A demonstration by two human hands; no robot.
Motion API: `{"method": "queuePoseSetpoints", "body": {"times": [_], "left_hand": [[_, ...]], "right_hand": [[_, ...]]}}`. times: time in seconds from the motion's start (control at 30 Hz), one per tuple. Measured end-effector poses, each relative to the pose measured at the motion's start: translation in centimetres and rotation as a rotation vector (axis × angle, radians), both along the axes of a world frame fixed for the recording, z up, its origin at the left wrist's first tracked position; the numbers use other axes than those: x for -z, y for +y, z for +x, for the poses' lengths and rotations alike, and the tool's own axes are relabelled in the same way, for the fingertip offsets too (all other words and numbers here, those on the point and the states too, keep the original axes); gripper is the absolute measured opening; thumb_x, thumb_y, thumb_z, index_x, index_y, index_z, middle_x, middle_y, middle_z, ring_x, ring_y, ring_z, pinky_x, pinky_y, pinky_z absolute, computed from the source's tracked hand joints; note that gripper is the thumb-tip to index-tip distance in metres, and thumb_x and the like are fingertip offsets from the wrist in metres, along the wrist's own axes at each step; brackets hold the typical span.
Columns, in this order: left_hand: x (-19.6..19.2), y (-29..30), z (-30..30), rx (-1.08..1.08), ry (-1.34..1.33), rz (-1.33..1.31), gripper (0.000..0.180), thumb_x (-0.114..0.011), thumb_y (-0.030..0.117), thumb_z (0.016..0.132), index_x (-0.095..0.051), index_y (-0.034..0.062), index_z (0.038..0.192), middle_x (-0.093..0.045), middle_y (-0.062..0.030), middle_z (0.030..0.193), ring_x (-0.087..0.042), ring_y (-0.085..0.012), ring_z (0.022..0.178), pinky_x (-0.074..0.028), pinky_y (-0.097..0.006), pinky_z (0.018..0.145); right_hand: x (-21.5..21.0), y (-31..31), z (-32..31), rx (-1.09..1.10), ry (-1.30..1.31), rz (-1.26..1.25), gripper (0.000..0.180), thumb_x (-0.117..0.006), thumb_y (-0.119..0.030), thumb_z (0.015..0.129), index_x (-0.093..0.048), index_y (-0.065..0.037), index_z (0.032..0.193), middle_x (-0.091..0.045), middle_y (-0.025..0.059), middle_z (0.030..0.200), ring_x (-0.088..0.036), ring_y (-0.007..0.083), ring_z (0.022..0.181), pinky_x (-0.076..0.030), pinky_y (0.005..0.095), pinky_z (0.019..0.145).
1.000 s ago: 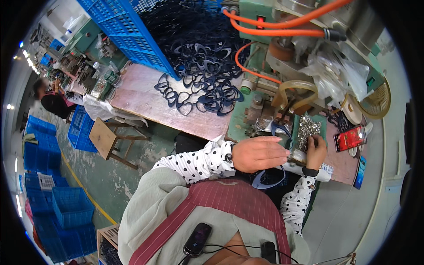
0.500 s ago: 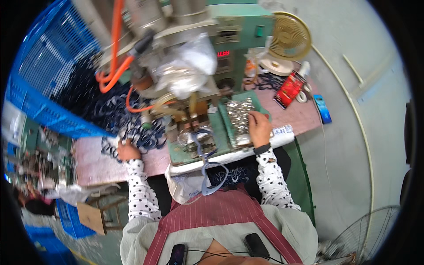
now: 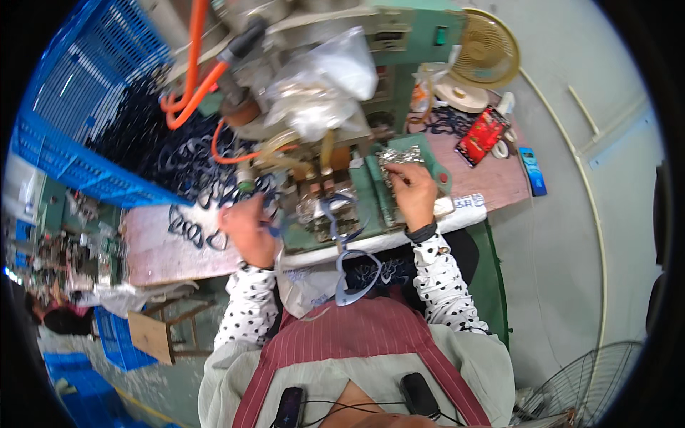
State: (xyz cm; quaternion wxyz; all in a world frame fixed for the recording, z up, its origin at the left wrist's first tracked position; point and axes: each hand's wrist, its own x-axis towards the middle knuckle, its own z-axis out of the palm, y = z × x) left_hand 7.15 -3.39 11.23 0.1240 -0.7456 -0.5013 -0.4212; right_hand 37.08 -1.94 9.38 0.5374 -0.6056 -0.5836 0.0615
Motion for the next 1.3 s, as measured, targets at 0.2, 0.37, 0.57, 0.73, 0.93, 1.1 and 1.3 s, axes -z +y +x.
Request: {"method": "queuePoseSetpoints", "body": {"times": [0.2,0.37,0.57,0.73,0.93,1.1,1.3], "left_hand": [[-3.2,-3.4,5.4,0.415,0.076,0.182,0.038,-0.068,0.007,0.071,-0.067,0.0104,0.108,-0.068,-0.0009,0.095,-0.062,-0.0181,0.085,-0.036,-0.046,0.096],[-4.1,-3.7,7.1,0.614,-0.004,0.148,0.034,-0.071,0.008,0.074,-0.067,0.0066,0.108,-0.069,-0.0035,0.098,-0.065,-0.0197,0.085,-0.047,-0.042,0.090],[-2.9,-2.7,6.5,0.800,-0.046,0.094,0.038,-0.070,0.008,0.074,-0.065,0.0058,0.112,-0.069,-0.0053,0.101,-0.064,-0.0212,0.084,-0.047,-0.040,0.086],[-3.7,-3.6,5.8,0.862,0.060,0.211,0.034,-0.066,0.009,0.076,-0.066,0.0057,0.109,-0.068,-0.0054,0.099,-0.062,-0.0202,0.083,-0.047,-0.039,0.085],[-3.9,-2.2,6.2,1.016,0.076,0.173,0.029,-0.065,0.010,0.083,-0.065,0.0045,0.111,-0.068,-0.0095,0.104,-0.064,-0.0238,0.088,-0.047,-0.044,0.091],[-2.3,-0.3,6.9,1.120,0.094,0.131,0.029,-0.059,0.006,0.083,-0.064,0.0006,0.111,-0.065,-0.0124,0.109,-0.062,-0.0278,0.094,-0.047,-0.045,0.092],[-2.0,-0.5,6.8,1.122,0.033,0.121,0.030,-0.060,0.005,0.081,-0.065,0.0001,0.110,-0.065,-0.0122,0.107,-0.060,-0.0255,0.087,-0.047,-0.043,0.089]], "right_hand": [[-5.9,-1.6,-3.9,-0.327,0.252,-0.141,0.014,-0.067,-0.002,0.076,-0.074,-0.005,0.087,-0.069,0.0077,0.082,-0.058,0.0171,0.069,-0.044,0.0271,0.058],[-6.5,-2.7,-5.8,-0.417,0.322,-0.213,0.028,-0.073,-0.005,0.072,-0.070,-0.006,0.100,-0.068,0.0007,0.079,-0.041,0.0031,0.054,-0.033,0.0219,0.047],[-6.4,-1.8,-6.5,-0.394,0.359,-0.273,0.036,-0.075,-0.006,0.073,-0.059,-0.004,0.105,-0.070,0.0024,0.079,-0.041,0.0027,0.053,-0.034,0.0214,0.048],[-6.9,-1.3,-8.0,-0.478,0.564,-0.218,0.042,-0.075,-0.002,0.072,-0.054,-0.001,0.109,-0.071,0.0072,0.083,-0.046,0.0031,0.058,-0.039,0.0209,0.052],[-6.1,-1.3,-7.0,-0.464,0.603,-0.180,0.047,-0.074,-0.002,0.074,-0.051,0.001,0.114,-0.069,0.0050,0.083,-0.052,0.0042,0.063,-0.043,0.0195,0.058],[-0.1,1.0,2.0,0.139,-0.057,-0.085,0.035,-0.072,-0.009,0.078,-0.062,-0.004,0.111,-0.070,0.0113,0.091,-0.067,0.0223,0.080,-0.051,0.0336,0.074],[2.1,-1.6,6.7,0.011,-0.064,-0.395,0.029,-0.070,-0.015,0.082,-0.064,-0.004,0.108,-0.069,0.0137,0.088,-0.067,0.0279,0.079,-0.051,0.0372,0.071]]}}
